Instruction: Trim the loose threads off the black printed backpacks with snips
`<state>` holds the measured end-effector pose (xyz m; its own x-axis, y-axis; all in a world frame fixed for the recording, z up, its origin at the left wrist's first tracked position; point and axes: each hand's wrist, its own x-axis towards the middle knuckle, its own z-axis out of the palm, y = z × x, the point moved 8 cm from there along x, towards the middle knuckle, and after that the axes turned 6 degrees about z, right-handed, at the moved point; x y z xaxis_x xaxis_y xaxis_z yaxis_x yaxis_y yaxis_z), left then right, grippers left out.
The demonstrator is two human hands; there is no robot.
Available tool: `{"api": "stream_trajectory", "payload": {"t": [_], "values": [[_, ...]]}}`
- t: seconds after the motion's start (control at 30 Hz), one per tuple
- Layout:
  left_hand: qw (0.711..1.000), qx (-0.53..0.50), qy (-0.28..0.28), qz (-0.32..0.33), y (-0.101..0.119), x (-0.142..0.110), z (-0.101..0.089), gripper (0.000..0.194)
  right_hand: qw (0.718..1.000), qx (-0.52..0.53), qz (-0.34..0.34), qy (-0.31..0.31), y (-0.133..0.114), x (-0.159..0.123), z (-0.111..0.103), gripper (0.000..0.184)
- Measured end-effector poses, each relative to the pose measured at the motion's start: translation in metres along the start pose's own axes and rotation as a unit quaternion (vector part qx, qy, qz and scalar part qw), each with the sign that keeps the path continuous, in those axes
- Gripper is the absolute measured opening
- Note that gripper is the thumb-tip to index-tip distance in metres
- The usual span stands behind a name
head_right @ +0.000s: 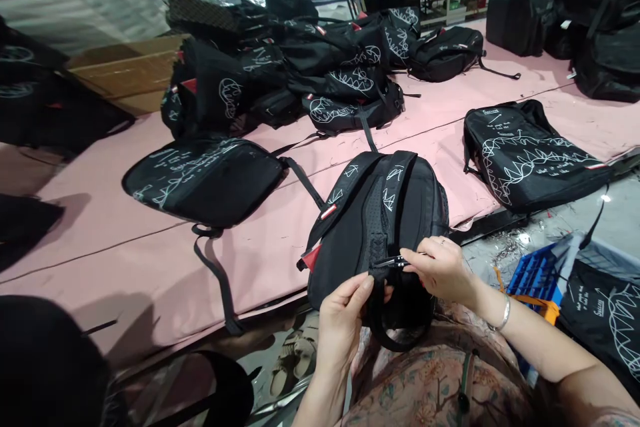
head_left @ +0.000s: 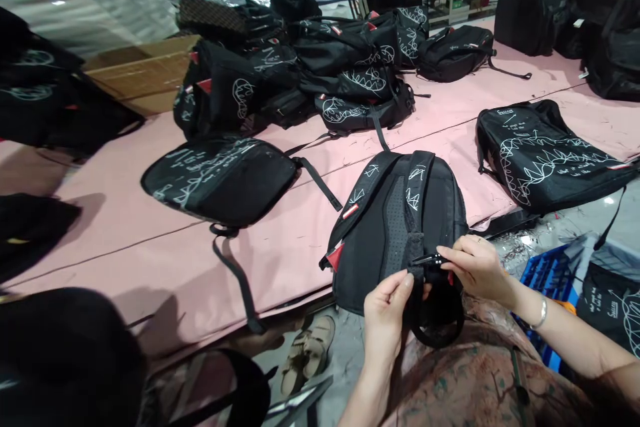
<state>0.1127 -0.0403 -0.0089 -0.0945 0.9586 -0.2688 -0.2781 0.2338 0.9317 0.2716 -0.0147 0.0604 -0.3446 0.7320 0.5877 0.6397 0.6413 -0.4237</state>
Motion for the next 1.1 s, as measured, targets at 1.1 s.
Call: {"api": "stream_trajectory", "payload": {"t": [1.1], "values": [[0.946, 0.305, -0.102, 0.030, -0.005, 0.025, -0.023, 0.034, 0.804, 0.385, 0.436, -0.124, 0.071, -0.061, 0.065, 0.026]]}}
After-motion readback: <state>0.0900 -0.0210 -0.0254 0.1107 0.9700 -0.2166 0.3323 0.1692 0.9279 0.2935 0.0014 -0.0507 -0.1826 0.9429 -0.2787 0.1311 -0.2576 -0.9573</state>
